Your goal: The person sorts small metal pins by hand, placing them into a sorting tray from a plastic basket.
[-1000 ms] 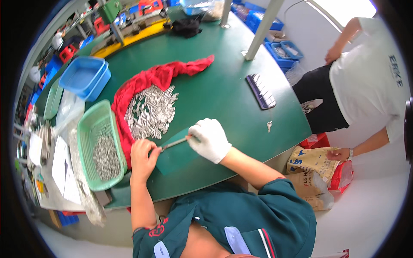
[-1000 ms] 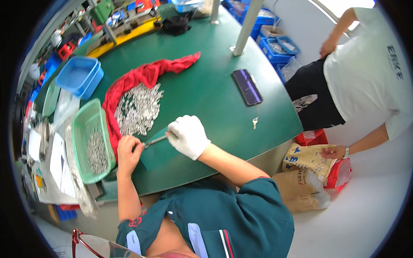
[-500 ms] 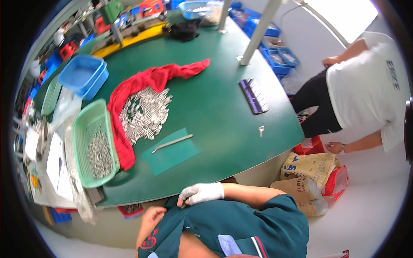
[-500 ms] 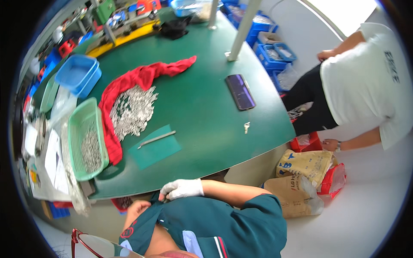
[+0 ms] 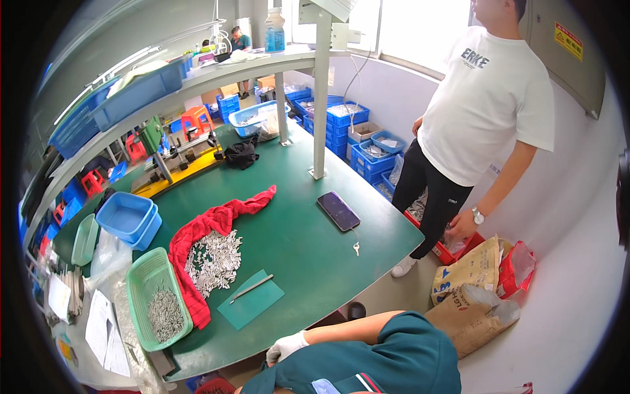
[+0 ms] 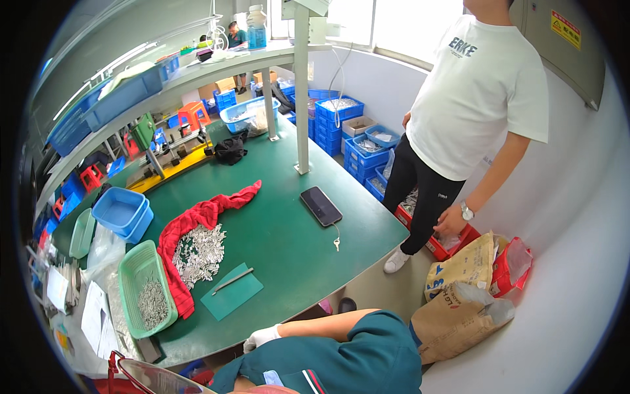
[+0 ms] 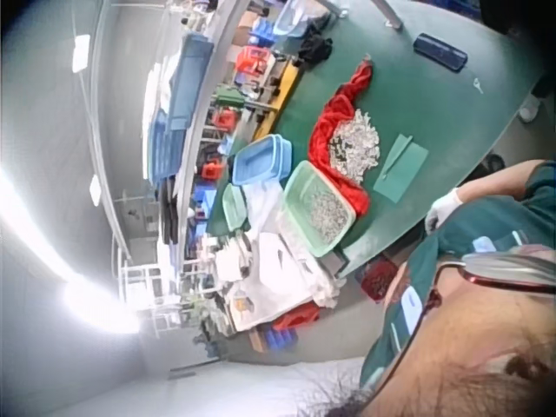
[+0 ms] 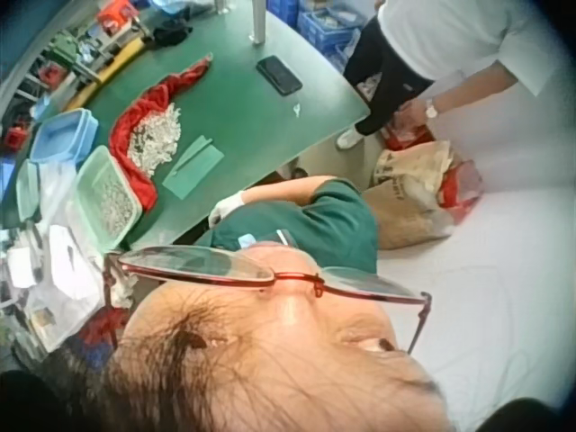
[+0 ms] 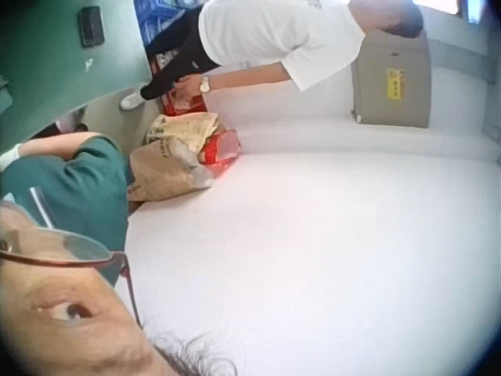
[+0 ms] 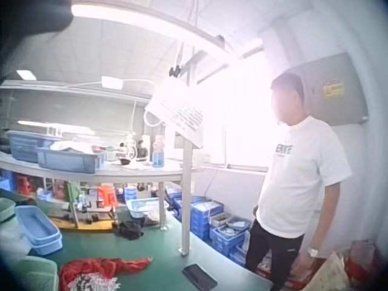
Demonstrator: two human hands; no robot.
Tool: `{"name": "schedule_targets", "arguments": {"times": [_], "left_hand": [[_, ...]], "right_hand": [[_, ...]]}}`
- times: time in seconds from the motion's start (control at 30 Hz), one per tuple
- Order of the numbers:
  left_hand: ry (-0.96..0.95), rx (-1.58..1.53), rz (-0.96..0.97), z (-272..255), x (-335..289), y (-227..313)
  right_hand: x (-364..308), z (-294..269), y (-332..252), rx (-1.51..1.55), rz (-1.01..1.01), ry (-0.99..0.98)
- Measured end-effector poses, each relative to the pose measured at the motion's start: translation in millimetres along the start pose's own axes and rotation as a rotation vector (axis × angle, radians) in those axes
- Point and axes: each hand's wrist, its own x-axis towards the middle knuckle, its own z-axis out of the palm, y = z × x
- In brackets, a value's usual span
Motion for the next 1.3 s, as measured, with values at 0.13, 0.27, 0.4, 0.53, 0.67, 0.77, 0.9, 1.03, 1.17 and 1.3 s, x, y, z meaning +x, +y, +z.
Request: {"name": "schedule_targets", "arguments": {"times": [0.13, 0.27, 0.4, 0.53, 0.67, 0.77, 0.9, 1.03, 1.17, 1.3], "left_hand": [[-0.032, 0.004, -0.01, -2, -13, 4], [-0.074, -0.017, -0.055, 0, -40, 6], [-0.107, -0.063, -0.085, 14, -56, 17], [-0.147, -0.08, -0.084, 10, -53, 30], [-0.193, -0.106, -0.082, 9, -44, 40], [-0.21, -0.145, -0.099, 15, -44, 46], [-0.182, -0.2, -0.146, 26, -58, 66], [-0.143, 0.166, -0.049, 30, -32, 76], [0.07, 0.312, 0.046, 37, -21, 92], [0.17, 0.379, 0.217, 39, 4, 95]], "right_hand": [[33, 12, 4, -0.02, -0.033, -0.059], [28, 5, 2, -0.051, 0.049, -0.089], [3, -2, -16, -0.159, 0.142, -0.037], [-18, -14, -25, -0.236, 0.17, 0.048], [-38, -18, -18, -0.347, 0.315, 0.047], [-51, -20, -21, -0.353, 0.338, 0.012], [-65, -24, -30, -0.392, 0.355, -0.117], [-88, -24, -26, -0.23, 0.417, 0.01], [-73, -27, 7, -0.405, 0.372, -0.033], [-60, -19, 28, -0.453, 0.304, 0.123]]}}
